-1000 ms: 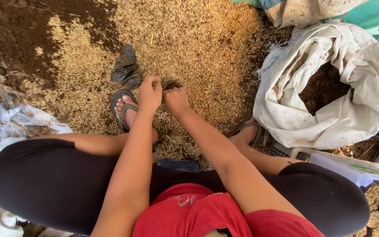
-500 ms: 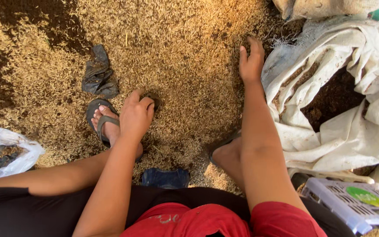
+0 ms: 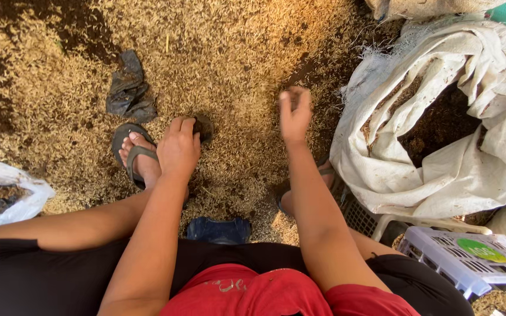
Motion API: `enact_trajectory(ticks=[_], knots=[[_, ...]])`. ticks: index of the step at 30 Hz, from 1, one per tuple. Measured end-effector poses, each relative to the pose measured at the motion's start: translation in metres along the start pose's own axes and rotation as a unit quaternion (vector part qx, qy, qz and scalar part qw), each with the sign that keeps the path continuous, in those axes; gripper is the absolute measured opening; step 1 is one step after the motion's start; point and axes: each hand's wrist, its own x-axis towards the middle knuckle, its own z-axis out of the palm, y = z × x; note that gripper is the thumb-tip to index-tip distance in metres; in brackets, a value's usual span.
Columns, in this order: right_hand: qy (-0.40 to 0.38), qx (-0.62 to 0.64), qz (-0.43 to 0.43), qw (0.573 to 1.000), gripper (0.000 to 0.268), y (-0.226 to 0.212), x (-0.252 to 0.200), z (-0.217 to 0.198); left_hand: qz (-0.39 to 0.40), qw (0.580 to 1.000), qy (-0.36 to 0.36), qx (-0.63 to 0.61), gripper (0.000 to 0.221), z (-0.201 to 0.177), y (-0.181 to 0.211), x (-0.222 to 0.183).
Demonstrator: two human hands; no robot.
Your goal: The person scoops a granular, sawdust-like material from a pile on the ground using a small black plastic bag. They fill the bag, fold it into a compact bundle, and place it into a white plastic crate. This process is repeated continuously.
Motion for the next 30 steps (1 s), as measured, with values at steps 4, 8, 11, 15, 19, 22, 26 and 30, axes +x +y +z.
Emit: enact_trajectory(ticks=[4, 8, 11, 15, 19, 22, 26, 30], knots=[[0.052, -0.131, -0.060, 0.988, 0.018, 0.002, 0.012, -0.026, -0.023, 1.000, -0.011, 0.015, 0.021, 0.002, -0.003, -0.002], [-0.016, -0.198, -0.082, 0.977, 0.021, -0.007, 0.013, -0.031, -0.051, 0.998, -0.020, 0.012, 0.024, 0.001, -0.001, 0.000], [-0.038, -0.201, -0.012, 0.979, 0.039, -0.020, 0.004, -0.004, -0.085, 0.994, -0.067, 0.009, 0.033, -0.001, 0.001, 0.000], [-0.144, -0.162, -0.063, 0.974, 0.026, -0.038, -0.003, 0.023, -0.081, 0.994, -0.070, 0.004, 0.038, -0.002, 0.004, 0.002], [-0.112, -0.161, -0.044, 0.980, 0.018, -0.047, 0.008, -0.002, -0.060, 0.997, -0.051, 0.003, 0.040, -0.002, 0.002, 0.000], [-0.076, -0.183, -0.071, 0.978, 0.013, -0.045, 0.010, -0.018, -0.051, 0.998, -0.043, 0.010, 0.042, 0.001, 0.001, 0.001], [-0.098, -0.186, -0.142, 0.967, 0.010, -0.041, -0.005, 0.000, -0.032, 0.999, -0.026, 0.022, 0.036, 0.007, -0.003, -0.002], [-0.149, -0.256, -0.185, 0.937, 0.010, -0.050, -0.023, 0.036, -0.024, 0.999, -0.004, 0.031, 0.023, 0.012, -0.009, -0.007]])
